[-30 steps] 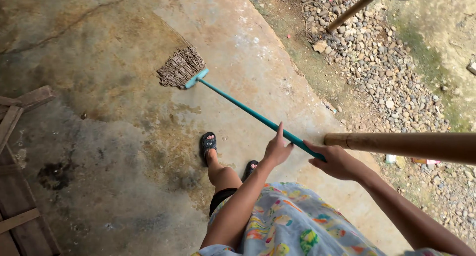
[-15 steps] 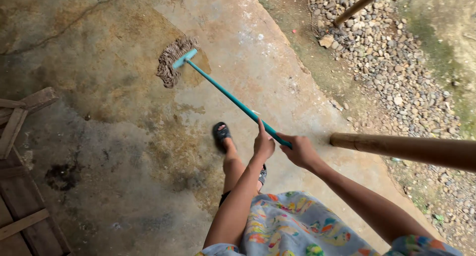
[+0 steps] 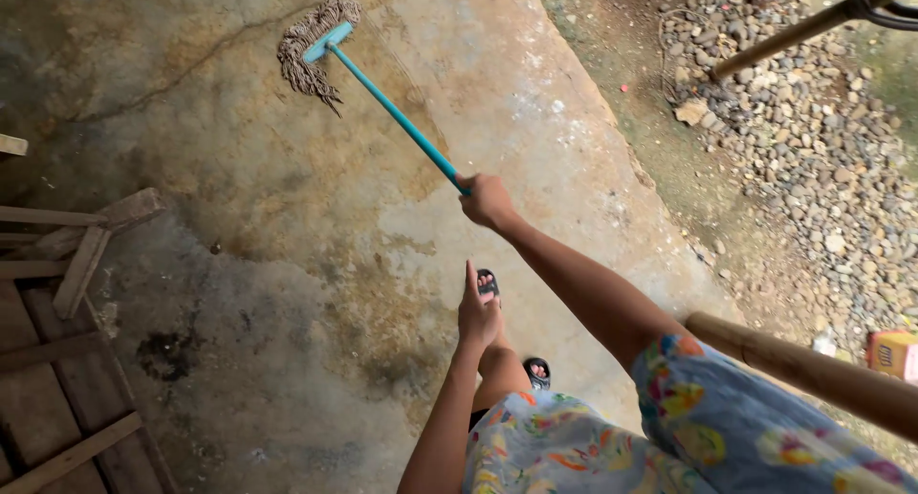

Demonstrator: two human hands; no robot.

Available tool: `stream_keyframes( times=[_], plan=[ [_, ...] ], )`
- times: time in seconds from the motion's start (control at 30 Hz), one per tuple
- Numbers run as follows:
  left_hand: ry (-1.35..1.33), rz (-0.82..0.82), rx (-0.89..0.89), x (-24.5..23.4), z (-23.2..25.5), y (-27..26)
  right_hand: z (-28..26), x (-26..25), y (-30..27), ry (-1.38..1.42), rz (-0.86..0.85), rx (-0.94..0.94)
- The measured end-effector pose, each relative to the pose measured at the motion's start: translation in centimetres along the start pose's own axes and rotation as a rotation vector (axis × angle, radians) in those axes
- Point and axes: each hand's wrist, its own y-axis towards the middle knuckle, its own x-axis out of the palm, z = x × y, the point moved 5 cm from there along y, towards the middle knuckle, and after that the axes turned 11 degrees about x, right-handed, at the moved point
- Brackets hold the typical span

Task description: Mopping a wet concrete floor outdoors using a string mop.

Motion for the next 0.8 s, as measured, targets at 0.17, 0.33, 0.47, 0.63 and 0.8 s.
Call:
stream_keyframes(
  times=[0.17, 0.33, 0.47, 0.63, 0.8],
  plan=[
    [0.107, -0.047, -0.189, -2.8, 0.5, 1.5, -1.5, 0.8, 8.0, -0.018, -0.019, 0.065],
    [0.222, -0.076, -0.208, -2.7, 2.5, 3.3, 1.7, -0.6, 8.6, -0.041, -0.044, 0.086],
    [0.235, -0.085, -0.219, -0.1, 5.1, 3.2, 5.2, -4.0, 4.5, -0.125, -0.051, 0.05],
    [0.203, -0.081, -0.154, 8.1, 5.0, 0.7, 12.4, -9.5, -3.2, -0.141, -0.11, 0.1],
    [0.091, -0.064, 0.033, 18.0, 9.4, -3.6, 22.5, -14.5, -12.7, -0.212, -0.089, 0.023]
  ],
)
